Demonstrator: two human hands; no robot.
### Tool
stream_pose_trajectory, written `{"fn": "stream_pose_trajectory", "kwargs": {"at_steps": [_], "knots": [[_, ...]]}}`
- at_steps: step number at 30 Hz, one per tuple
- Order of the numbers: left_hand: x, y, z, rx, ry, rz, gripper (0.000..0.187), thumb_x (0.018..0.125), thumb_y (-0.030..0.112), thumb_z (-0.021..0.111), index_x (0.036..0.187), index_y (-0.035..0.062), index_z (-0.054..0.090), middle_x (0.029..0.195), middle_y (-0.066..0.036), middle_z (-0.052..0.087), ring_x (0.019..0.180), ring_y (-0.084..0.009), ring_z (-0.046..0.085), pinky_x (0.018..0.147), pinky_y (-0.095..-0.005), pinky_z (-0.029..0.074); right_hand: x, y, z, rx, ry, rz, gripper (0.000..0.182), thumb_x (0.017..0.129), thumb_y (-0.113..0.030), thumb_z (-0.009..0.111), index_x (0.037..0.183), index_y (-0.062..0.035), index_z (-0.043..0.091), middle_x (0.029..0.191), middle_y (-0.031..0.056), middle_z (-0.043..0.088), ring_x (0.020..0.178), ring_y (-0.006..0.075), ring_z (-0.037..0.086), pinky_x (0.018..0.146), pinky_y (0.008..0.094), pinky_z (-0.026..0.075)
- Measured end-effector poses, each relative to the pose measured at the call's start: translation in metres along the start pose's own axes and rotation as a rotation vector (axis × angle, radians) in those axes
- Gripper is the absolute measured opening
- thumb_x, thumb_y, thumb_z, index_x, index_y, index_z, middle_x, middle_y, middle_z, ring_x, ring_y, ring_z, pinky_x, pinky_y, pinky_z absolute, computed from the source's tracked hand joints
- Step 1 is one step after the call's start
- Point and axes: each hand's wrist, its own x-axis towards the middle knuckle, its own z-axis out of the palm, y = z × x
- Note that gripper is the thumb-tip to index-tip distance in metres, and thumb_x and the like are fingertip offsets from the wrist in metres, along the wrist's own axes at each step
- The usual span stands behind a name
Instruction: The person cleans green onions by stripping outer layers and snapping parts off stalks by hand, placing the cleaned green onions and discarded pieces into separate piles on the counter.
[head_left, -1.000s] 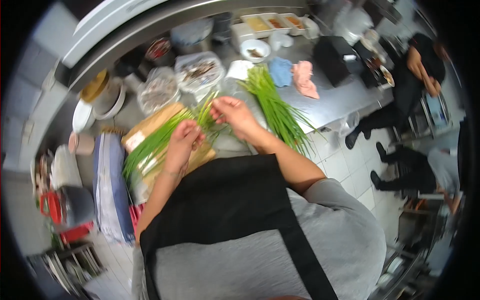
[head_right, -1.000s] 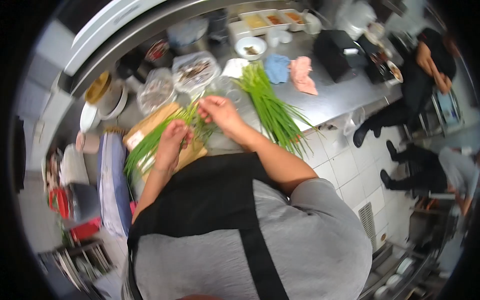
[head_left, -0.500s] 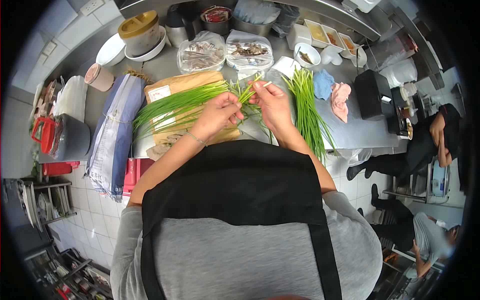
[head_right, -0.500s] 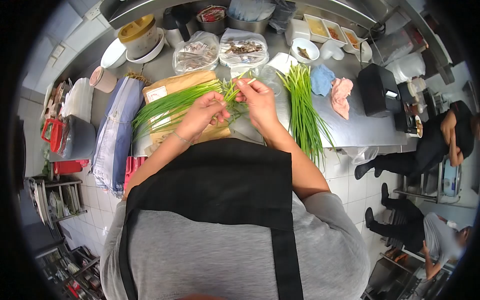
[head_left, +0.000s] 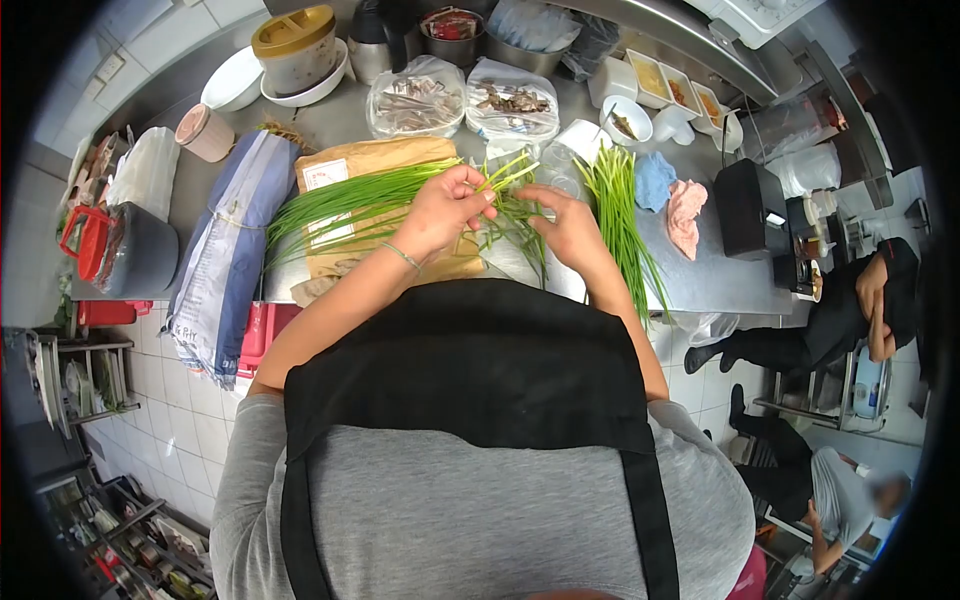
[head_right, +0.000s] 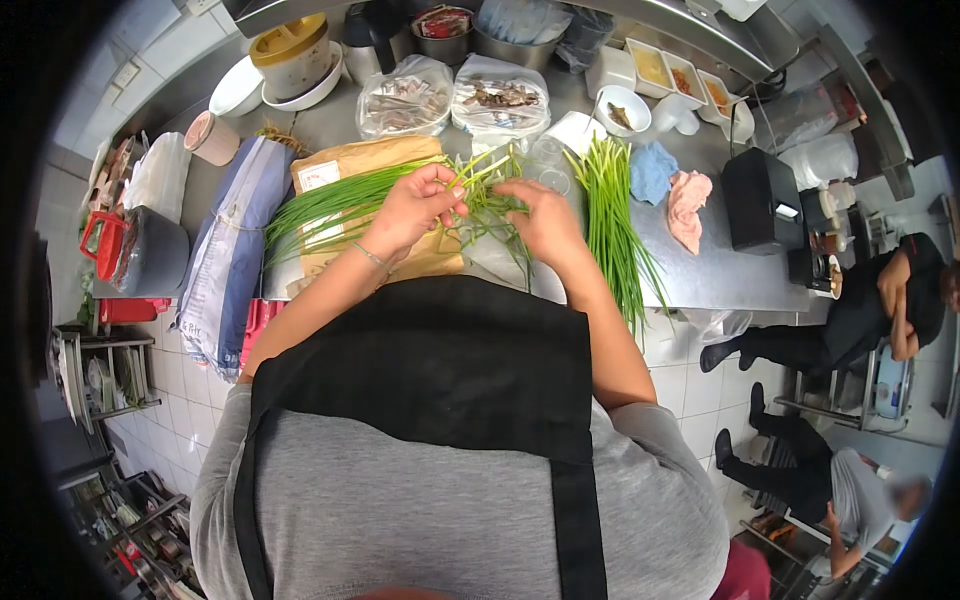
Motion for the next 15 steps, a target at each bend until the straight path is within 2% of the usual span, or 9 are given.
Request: {"fn": "stream_pose_trajectory", "kwargs": {"at_steps": [2, 5, 8, 9, 12, 15], "knots": [[0.001, -0.005, -0.001, 0.026, -0.017, 0.022, 0.009, 0.085, 0.017, 0.060, 0.089, 0.0121, 0.054, 0.072, 0.000, 0.063, 0.055, -0.0037, 0.050, 0.047, -0.0160, 0.031, 0.003, -0.008, 0.001, 0.389, -0.048, 0.269, 0.029, 0.083, -0.016, 0.061, 0.110, -0.0061, 0.059, 0.099, 0.0056, 0.064, 0.084, 0.0128, 0.059, 0.071, 0.0276, 0.047], [0.001, -0.004, 0.003, 0.056, -0.054, 0.018, 0.008, 0.085, 0.017, 0.059, 0.089, 0.0118, 0.054, 0.071, 0.001, 0.063, 0.055, -0.0036, 0.051, 0.047, -0.0161, 0.032, 0.009, -0.031, 0.003, 0.871, 0.002, 0.412, 0.023, 0.086, -0.019, 0.059, 0.104, -0.0061, 0.063, 0.104, 0.0056, 0.062, 0.082, 0.0112, 0.058, 0.069, 0.0256, 0.047], [0.001, -0.007, 0.008, 0.071, -0.070, 0.021, 0.008, 0.084, 0.018, 0.058, 0.087, 0.0115, 0.054, 0.071, 0.001, 0.063, 0.056, -0.0035, 0.051, 0.049, -0.0164, 0.033, 0.010, -0.039, 0.023, 1.101, 0.123, 0.358, 0.022, 0.088, -0.022, 0.057, 0.100, -0.0047, 0.064, 0.102, 0.0046, 0.062, 0.080, 0.0086, 0.056, 0.066, 0.0229, 0.045], [0.001, -0.006, 0.008, 0.070, -0.071, 0.013, 0.007, 0.084, 0.017, 0.057, 0.087, 0.0114, 0.054, 0.071, 0.001, 0.063, 0.057, -0.0038, 0.051, 0.049, -0.0165, 0.034, 0.010, -0.040, 0.029, 1.086, 0.187, 0.332, 0.023, 0.089, -0.021, 0.056, 0.099, -0.0017, 0.063, 0.099, 0.0038, 0.063, 0.079, 0.0080, 0.056, 0.065, 0.0225, 0.045], [-0.002, -0.003, 0.007, 0.092, -0.055, -0.010, 0.004, 0.084, 0.014, 0.054, 0.085, 0.0108, 0.053, 0.072, 0.000, 0.062, 0.058, -0.0048, 0.052, 0.050, -0.0170, 0.035, 0.012, -0.040, 0.029, 1.007, 0.288, 0.336, 0.022, 0.089, -0.021, 0.055, 0.097, -0.0017, 0.063, 0.097, 0.0040, 0.063, 0.077, 0.0083, 0.056, 0.064, 0.0232, 0.046], [-0.004, -0.007, 0.001, 0.148, -0.020, -0.001, 0.003, 0.083, 0.010, 0.052, 0.085, 0.0090, 0.051, 0.073, -0.001, 0.061, 0.060, -0.0068, 0.054, 0.052, -0.0189, 0.038, 0.016, -0.041, 0.010, 1.097, 0.403, 0.340, 0.022, 0.089, -0.021, 0.055, 0.096, -0.0012, 0.063, 0.095, 0.0053, 0.063, 0.075, 0.0094, 0.056, 0.063, 0.0245, 0.047]]}}
